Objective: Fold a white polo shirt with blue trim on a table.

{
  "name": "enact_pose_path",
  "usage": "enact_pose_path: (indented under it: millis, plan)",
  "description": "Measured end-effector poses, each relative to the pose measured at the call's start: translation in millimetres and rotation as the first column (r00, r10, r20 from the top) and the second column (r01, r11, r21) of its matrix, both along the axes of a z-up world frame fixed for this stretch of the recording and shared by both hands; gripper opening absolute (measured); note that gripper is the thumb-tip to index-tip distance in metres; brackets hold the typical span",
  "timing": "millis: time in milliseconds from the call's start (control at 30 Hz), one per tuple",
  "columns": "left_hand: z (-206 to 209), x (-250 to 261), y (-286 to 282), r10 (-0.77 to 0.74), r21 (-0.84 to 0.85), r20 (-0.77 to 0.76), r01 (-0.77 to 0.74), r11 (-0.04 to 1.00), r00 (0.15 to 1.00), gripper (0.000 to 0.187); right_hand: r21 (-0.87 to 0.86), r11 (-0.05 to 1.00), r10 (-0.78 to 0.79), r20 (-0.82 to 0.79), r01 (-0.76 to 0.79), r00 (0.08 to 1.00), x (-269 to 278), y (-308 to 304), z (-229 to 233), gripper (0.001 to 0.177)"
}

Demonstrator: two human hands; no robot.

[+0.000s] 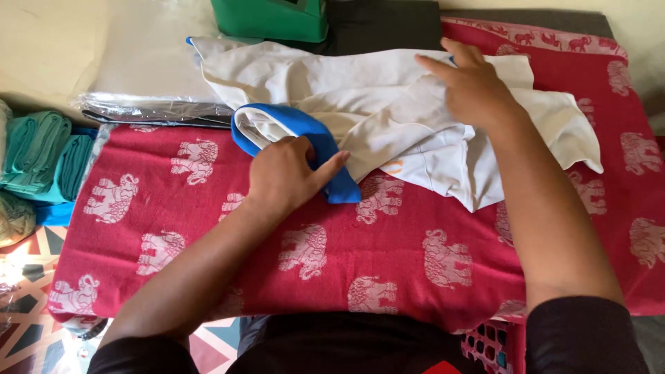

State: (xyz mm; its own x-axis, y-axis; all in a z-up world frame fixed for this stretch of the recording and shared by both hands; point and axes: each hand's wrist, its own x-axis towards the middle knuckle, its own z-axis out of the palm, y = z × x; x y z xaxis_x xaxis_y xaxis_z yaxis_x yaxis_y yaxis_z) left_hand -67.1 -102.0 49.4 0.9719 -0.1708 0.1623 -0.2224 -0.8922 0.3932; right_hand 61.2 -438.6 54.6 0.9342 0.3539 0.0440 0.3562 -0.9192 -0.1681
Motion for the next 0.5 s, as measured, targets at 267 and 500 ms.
enact_pose_path:
  millis: [267, 500]
  plan:
    - [-38, 12, 21, -0.049, -0.262, -0.001, 0.047, 0.964, 0.999, 0.043, -0.240, 0.959, 0.181, 0.106, -0.151, 0.978, 28, -15, -16, 0.027]
    - [0, 6, 41, 0.069, -0.597, -0.004, -0.058, 0.800, 0.998, 0.026, -0.463, 0.884, 0.301, 0.447, -0.070, 0.843, -74, -23, 54, 0.026]
